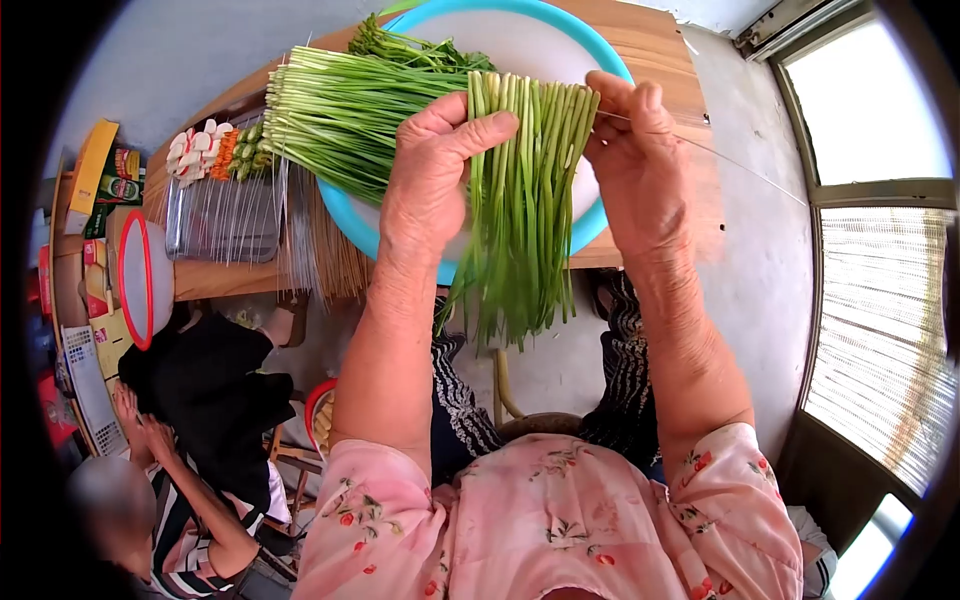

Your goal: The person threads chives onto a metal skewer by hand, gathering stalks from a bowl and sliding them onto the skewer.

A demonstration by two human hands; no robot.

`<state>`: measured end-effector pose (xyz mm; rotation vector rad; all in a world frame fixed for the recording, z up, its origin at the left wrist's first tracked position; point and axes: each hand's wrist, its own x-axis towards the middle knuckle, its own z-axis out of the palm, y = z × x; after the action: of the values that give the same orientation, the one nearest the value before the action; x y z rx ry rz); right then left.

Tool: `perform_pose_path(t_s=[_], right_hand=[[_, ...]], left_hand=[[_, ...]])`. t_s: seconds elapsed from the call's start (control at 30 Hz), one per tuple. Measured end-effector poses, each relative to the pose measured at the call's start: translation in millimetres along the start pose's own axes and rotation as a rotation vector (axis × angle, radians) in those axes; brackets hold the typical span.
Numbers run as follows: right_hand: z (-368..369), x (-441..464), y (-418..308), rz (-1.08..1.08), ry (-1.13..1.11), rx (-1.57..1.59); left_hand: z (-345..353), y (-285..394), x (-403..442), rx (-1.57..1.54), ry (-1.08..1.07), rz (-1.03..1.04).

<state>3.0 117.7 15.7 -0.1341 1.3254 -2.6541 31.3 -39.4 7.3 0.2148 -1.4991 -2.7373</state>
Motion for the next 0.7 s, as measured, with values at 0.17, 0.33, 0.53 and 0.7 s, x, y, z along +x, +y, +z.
perform_pose_path(t_s=[0.17,0.33,0.53,0.7], right_hand=[[-36.5,-8.1,-46.4,-0.054,-0.101,-0.234],[-67.8,-51.1,-91.0,-0.090,-0.186,-0.144],[-100.5,-135.1,-127.2,-0.060,0.057,-0.353],[-104.3,-198.1,-136.6,0.174,0.009,-0.709]], left_hand=[[-3.3,-0.6,-0.6,-0.047,-0.048,-0.005],[-4.4,-3.5,-8.7,-0.032,-0.092,-0.007],[16.0,-12.6,-25.0,0.189,-0.225,0.035],[49.5,-24.0,-53.0,0.225,-0.304,-0.114]])
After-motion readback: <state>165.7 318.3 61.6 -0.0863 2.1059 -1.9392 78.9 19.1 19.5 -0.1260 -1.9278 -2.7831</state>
